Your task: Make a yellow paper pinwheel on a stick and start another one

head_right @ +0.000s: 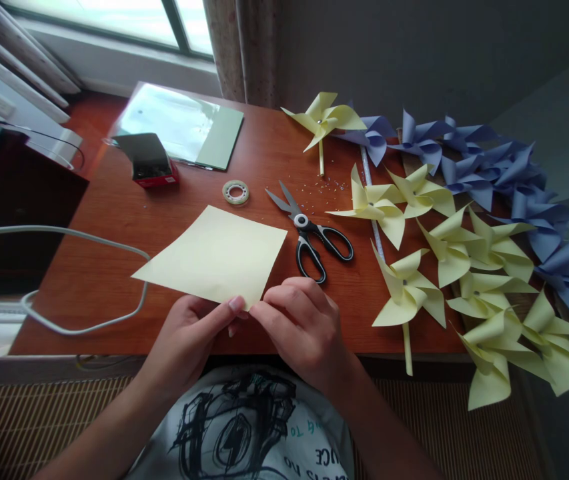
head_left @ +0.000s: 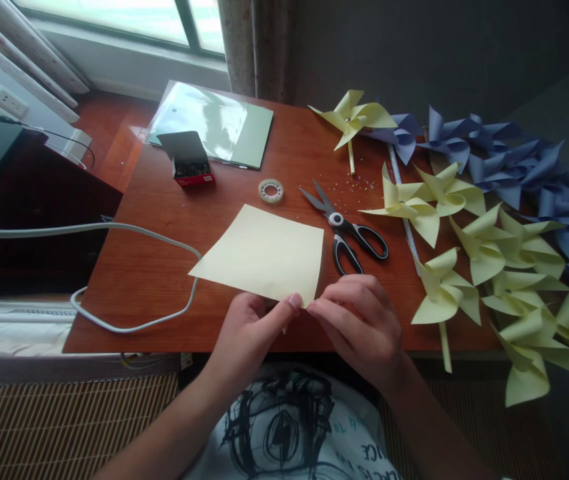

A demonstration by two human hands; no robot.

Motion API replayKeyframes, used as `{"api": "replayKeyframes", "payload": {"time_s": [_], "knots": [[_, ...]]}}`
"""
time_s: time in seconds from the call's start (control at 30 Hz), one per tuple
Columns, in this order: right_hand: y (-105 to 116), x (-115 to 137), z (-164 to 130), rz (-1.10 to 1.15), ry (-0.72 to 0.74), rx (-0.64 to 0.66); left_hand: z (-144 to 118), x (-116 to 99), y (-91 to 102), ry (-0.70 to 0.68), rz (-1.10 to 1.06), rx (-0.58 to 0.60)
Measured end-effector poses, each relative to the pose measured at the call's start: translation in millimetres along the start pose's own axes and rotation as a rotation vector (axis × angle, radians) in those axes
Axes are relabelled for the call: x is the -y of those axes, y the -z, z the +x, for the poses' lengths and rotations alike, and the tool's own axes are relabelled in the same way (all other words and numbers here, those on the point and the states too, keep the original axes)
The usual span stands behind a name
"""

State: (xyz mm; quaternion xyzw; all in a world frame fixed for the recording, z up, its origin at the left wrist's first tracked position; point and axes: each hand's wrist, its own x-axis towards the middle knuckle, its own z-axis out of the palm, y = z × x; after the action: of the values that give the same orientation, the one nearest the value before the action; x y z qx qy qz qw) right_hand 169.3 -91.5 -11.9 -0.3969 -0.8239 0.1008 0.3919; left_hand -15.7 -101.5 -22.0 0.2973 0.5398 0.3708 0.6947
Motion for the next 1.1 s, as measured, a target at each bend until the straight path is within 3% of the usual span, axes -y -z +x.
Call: {"api": "replayKeyframes", "payload": {"time_s": [0.3,0.53,0.73,1.1], "knots": [[-4.0,3.6,4.0,0.041,-0.098,0.056,-2.6,-7.5,-3.8,-0.115,-0.057,0.040],[-3.3,7.0,12.3,0.059,-0.196,0.077,-3.3,-0.7,-3.9,-0.107,-0.060,0.023],[-6.5,8.3,15.4,0.034,-0.169,0.044,-4.0,4.2,-6.5,-0.109,-0.091,-0.053],[-6.9,6.8,12.0,-0.059,-0.069,0.006,-4.1,0.1,-8.1,-0.093,-0.102,-0.043]]}}
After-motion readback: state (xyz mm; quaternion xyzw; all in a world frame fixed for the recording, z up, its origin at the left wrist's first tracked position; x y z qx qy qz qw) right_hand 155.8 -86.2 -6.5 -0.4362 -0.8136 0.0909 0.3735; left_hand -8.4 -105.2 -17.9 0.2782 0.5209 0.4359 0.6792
